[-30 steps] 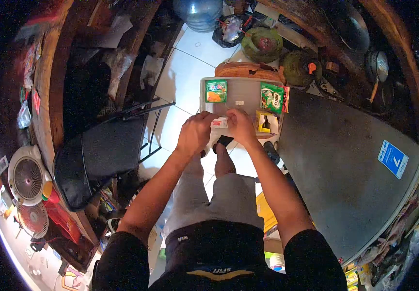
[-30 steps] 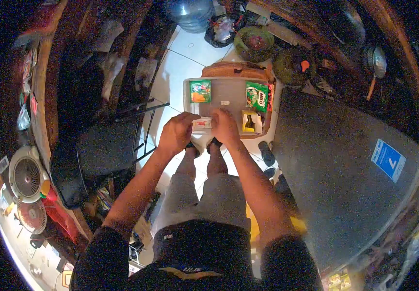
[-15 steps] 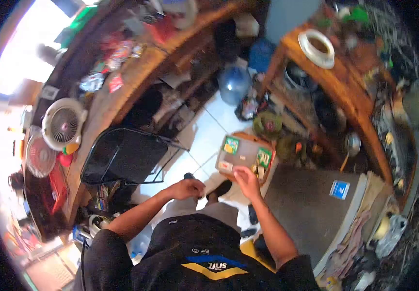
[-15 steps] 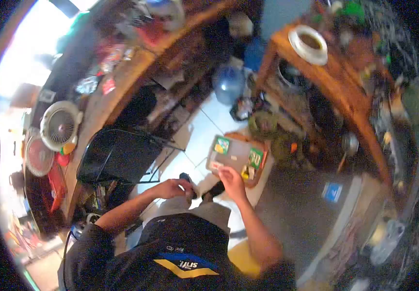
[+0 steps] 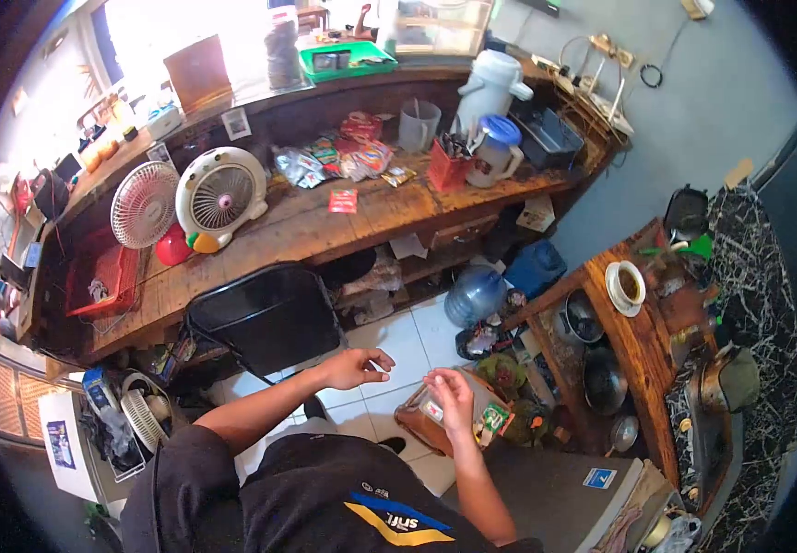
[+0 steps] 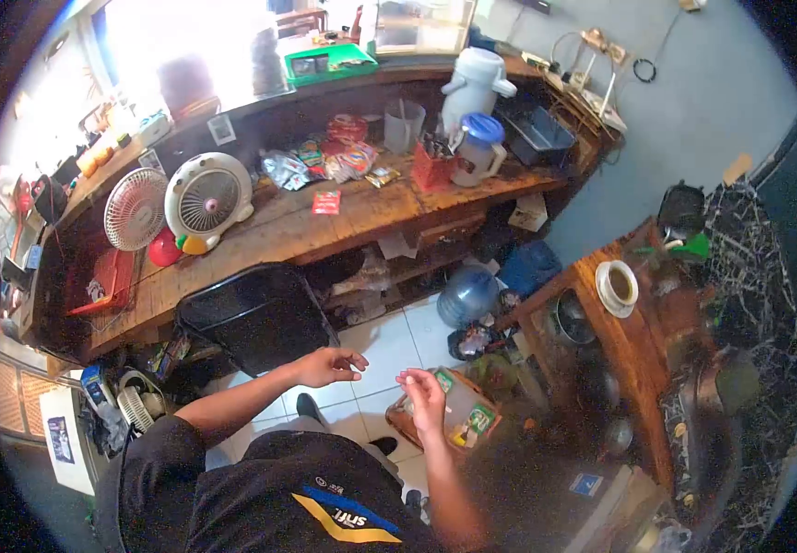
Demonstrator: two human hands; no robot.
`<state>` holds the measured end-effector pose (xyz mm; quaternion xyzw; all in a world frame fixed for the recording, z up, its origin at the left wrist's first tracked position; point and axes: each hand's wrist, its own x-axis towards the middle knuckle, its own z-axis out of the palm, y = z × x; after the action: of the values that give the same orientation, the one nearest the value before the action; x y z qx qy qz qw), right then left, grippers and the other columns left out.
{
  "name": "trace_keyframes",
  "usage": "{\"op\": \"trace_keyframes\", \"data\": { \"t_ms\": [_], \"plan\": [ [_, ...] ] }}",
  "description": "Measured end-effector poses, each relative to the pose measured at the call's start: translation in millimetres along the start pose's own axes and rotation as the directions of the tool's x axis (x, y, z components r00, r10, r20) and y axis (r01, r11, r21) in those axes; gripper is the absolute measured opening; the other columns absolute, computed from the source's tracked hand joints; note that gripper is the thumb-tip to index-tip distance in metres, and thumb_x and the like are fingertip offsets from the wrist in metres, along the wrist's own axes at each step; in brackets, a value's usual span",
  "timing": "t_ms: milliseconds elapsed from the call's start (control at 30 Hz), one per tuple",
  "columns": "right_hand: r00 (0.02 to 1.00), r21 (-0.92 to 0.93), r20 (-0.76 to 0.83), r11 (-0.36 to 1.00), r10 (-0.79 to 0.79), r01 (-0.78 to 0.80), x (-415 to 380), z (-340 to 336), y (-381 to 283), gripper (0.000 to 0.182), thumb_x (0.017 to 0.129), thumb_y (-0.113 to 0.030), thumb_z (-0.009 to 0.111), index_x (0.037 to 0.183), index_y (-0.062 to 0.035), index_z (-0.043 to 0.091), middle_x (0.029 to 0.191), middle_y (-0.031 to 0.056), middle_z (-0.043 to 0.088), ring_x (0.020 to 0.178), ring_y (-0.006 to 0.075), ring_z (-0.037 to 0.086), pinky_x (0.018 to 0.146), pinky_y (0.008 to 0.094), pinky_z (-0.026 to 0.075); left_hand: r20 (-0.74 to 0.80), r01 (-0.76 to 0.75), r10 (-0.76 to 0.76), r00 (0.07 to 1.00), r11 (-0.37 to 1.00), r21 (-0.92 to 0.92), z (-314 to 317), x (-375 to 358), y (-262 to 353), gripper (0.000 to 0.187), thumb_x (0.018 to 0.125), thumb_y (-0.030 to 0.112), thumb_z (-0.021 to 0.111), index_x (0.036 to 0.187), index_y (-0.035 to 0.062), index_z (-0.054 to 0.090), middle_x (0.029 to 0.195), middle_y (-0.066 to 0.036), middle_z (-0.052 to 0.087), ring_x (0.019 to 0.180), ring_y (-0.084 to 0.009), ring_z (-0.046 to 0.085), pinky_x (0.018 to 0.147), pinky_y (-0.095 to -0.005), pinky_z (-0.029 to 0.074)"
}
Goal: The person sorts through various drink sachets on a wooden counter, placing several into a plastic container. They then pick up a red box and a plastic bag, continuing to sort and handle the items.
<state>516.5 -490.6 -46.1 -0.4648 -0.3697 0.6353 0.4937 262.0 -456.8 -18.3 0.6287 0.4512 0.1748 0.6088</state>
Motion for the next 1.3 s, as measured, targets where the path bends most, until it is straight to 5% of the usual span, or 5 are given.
{"op": "trace_keyframes", "data": {
  "t_ms": [200,567,933,1200,1300],
  "plan": [
    [0.998,-0.045,0.056,0.999,0.032,-0.029,25,95,-1,0.021,0.094,-0.012,0.057,0.111,-0.0002,0.057,0.106,0.0122,0.064,0.1,0.0224,0.064,0.089,0.0332,0.051,-0.104,-0.064,0.073,0.992,0.994,0.087,-76,-43,-18,0.035,0.09,0.024,0.066,0.118,0.0039,0.058,0.108,-0.006,0.065,0.094,-0.0113,0.06,0.085,-0.029,0.048],
    [0.952,-0.205,0.286,0.977,0.109,-0.05,92,247,8,0.028,0.093,-0.016,0.06,0.116,-0.0001,0.057,0.109,0.0125,0.064,0.097,0.0205,0.064,0.086,0.0312,0.049,-0.257,-0.126,0.07,0.964,0.97,-0.207,-186,-105,-64,0.03,0.09,0.017,0.065,0.116,0.0016,0.058,0.108,-0.006,0.065,0.097,-0.0121,0.06,0.088,-0.0286,0.048],
    [0.94,-0.255,0.308,0.964,0.151,-0.071,130,269,-1,0.028,0.094,-0.019,0.059,0.116,-0.0024,0.056,0.11,0.0112,0.064,0.098,0.0208,0.064,0.086,0.031,0.05,-0.348,-0.143,0.065,0.935,0.969,-0.201,-231,-97,-74,0.031,0.091,0.017,0.064,0.118,0.0027,0.058,0.11,-0.007,0.064,0.098,-0.0121,0.06,0.087,-0.0288,0.048],
    [0.943,-0.15,0.275,0.977,0.186,-0.149,190,266,-9,0.028,0.093,-0.02,0.06,0.116,-0.0026,0.056,0.108,0.0117,0.064,0.095,0.0202,0.064,0.084,0.0308,0.051,-0.535,-0.198,0.228,0.813,0.974,0.112,-266,-29,-73,0.035,0.086,0.019,0.066,0.117,0.0039,0.058,0.109,-0.014,0.066,0.102,-0.0307,0.063,0.088,-0.0382,0.048],
    [0.922,-0.153,0.328,0.975,0.205,-0.162,225,253,-12,0.029,0.093,-0.02,0.061,0.116,-0.0025,0.057,0.108,0.0121,0.064,0.093,0.0196,0.065,0.083,0.031,0.051,-0.605,-0.014,0.267,0.75,0.921,0.389,-296,11,-41,0.044,0.082,0.023,0.068,0.12,0.0043,0.055,0.114,-0.018,0.062,0.107,-0.0365,0.058,0.091,-0.0426,0.047]
  ]
}}
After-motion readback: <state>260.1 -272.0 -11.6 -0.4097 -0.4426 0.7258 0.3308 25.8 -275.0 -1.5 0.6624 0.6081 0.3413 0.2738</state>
